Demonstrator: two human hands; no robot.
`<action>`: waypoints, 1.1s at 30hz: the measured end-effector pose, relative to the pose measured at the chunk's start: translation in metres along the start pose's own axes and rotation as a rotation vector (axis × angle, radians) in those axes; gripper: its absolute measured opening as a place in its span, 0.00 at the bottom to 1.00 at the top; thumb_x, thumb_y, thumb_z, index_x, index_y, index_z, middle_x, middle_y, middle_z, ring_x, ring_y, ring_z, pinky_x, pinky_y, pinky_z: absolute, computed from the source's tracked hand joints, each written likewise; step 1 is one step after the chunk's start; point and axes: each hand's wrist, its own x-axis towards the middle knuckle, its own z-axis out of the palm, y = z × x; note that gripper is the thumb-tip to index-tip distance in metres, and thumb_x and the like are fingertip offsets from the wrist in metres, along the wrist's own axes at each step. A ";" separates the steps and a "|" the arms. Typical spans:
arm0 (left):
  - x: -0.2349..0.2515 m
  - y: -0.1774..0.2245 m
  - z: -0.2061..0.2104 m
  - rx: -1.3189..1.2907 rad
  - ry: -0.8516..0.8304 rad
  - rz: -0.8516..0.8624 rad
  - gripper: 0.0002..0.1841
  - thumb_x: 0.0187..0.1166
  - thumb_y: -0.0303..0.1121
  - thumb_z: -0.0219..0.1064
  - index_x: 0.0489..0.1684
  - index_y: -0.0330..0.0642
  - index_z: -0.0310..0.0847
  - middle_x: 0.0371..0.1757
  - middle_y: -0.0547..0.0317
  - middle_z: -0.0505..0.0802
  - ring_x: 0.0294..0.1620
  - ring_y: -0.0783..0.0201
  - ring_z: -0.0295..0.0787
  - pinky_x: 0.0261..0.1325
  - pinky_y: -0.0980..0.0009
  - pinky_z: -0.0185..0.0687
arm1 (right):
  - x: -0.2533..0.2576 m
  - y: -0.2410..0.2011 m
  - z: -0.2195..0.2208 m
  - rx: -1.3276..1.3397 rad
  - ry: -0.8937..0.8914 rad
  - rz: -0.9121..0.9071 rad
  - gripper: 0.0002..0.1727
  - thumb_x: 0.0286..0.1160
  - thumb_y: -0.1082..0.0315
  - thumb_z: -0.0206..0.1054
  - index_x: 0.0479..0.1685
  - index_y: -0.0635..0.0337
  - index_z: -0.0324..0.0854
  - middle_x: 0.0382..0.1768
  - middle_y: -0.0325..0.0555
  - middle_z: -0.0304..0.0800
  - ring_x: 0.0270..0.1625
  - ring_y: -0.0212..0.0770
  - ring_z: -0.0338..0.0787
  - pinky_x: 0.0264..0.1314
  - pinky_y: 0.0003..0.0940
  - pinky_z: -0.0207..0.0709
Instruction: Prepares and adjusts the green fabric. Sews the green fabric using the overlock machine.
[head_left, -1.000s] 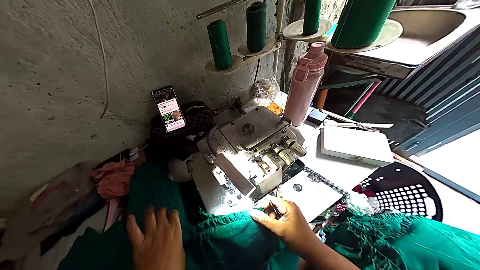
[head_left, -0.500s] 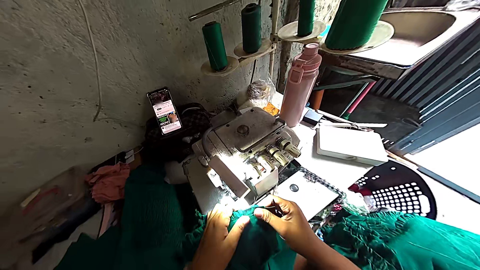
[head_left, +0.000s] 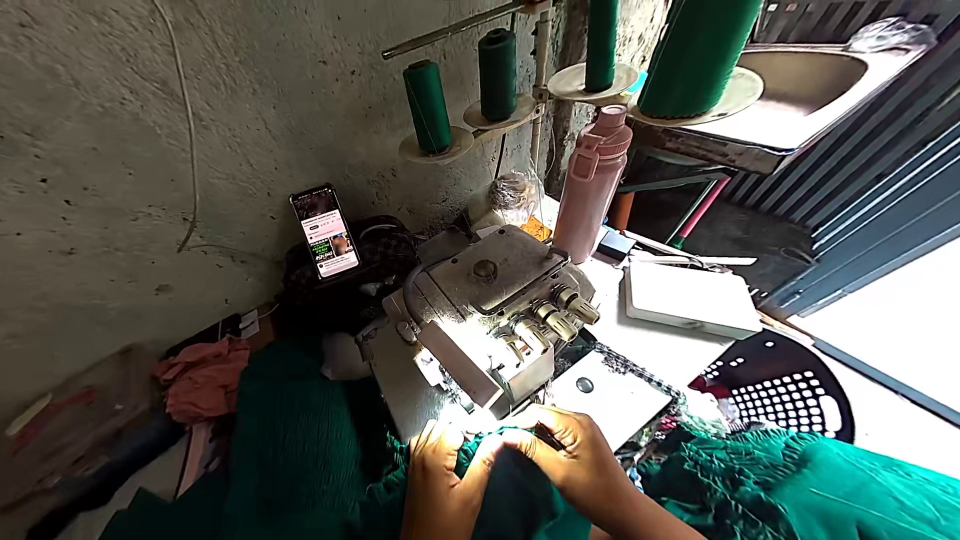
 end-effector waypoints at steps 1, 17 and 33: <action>-0.001 -0.001 0.001 -0.019 0.027 0.005 0.16 0.74 0.47 0.68 0.27 0.43 0.91 0.32 0.64 0.92 0.43 0.71 0.86 0.56 0.65 0.74 | 0.000 0.000 0.001 -0.004 -0.001 0.007 0.12 0.74 0.60 0.71 0.31 0.58 0.91 0.28 0.33 0.91 0.31 0.13 0.82 0.37 0.08 0.73; -0.006 -0.002 0.000 0.168 0.129 0.078 0.11 0.69 0.35 0.64 0.28 0.41 0.92 0.33 0.60 0.92 0.42 0.67 0.88 0.52 0.72 0.79 | 0.005 0.001 0.013 -0.210 0.018 -0.009 0.15 0.71 0.55 0.68 0.21 0.52 0.84 0.17 0.30 0.78 0.19 0.21 0.71 0.20 0.20 0.62; 0.017 0.011 0.017 0.649 0.169 -0.148 0.20 0.76 0.41 0.55 0.42 0.33 0.87 0.57 0.37 0.87 0.59 0.35 0.81 0.54 0.39 0.67 | 0.028 0.004 0.035 -0.316 0.158 0.129 0.20 0.66 0.59 0.68 0.50 0.66 0.86 0.21 0.40 0.83 0.23 0.36 0.83 0.25 0.36 0.77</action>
